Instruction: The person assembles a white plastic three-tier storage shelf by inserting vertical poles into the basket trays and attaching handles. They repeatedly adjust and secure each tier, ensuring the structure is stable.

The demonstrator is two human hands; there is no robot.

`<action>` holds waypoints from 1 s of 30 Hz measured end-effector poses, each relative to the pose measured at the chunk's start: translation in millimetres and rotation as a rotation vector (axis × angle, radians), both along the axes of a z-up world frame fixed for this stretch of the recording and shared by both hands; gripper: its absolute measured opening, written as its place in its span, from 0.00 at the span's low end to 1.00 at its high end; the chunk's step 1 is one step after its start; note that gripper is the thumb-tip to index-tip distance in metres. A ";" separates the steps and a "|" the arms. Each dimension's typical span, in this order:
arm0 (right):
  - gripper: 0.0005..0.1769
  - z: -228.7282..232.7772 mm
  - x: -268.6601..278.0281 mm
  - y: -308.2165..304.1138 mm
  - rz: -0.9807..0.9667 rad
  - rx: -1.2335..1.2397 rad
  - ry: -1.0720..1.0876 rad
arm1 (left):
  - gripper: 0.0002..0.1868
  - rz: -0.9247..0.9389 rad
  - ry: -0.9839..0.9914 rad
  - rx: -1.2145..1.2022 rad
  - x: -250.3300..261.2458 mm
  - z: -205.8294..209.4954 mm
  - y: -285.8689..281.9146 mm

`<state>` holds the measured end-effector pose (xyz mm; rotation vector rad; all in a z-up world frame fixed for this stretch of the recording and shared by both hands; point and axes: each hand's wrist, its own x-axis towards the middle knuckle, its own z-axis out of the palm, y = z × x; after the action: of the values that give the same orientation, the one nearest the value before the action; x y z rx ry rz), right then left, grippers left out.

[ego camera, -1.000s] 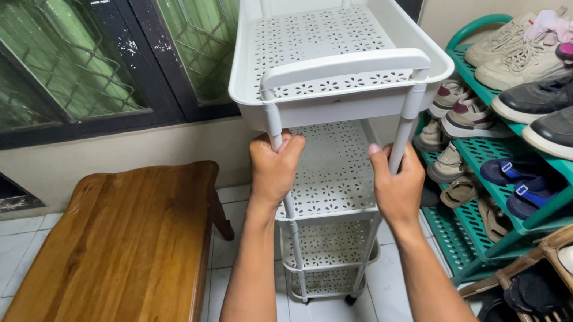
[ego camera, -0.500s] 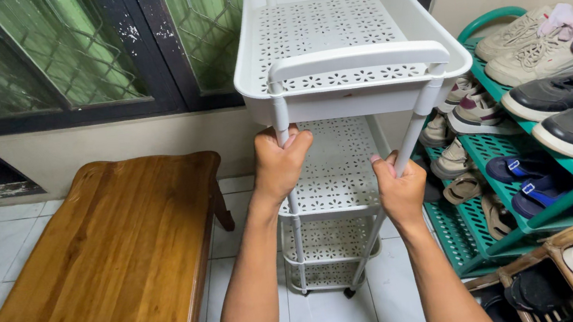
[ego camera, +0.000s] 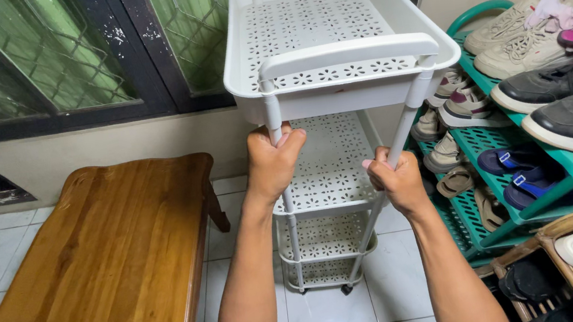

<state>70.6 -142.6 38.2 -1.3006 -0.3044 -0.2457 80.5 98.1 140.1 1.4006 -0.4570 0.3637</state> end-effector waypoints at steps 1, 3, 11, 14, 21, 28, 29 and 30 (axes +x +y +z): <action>0.23 -0.5 -0.2 3.8 -0.073 -0.030 -0.020 | 0.20 0.001 0.002 -0.011 0.4 -0.8 0.4; 0.23 0.1 -0.5 10.2 -0.181 -0.083 -0.048 | 0.22 0.000 0.002 -0.033 1.7 -1.5 -1.5; 0.23 1.9 -5.1 19.8 -0.264 -0.122 -0.064 | 0.13 0.402 -0.152 0.037 -39.7 -15.9 -17.9; 0.23 0.5 -5.0 21.6 -0.298 -0.132 -0.077 | 0.17 0.571 -0.280 0.084 -61.2 -33.7 -33.3; 0.23 -1.3 -5.8 18.5 -0.288 -0.126 -0.074 | 0.21 0.626 0.023 0.030 -25.1 -79.6 -34.8; 0.23 -0.2 -3.2 17.7 -0.277 -0.141 -0.070 | 0.23 0.397 0.056 0.028 -2.7 -104.4 -18.5; 0.23 0.5 -2.6 17.3 -0.275 -0.139 -0.066 | 0.23 0.331 0.041 0.020 -1.2 -105.1 -14.8; 0.23 1.1 -1.9 17.1 -0.272 -0.143 -0.067 | 0.23 0.264 0.027 0.012 0.3 -105.4 -10.6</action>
<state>68.7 -125.5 39.2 -1.4775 -0.2035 -0.5063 80.8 87.5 34.7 1.4793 -0.2521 0.5559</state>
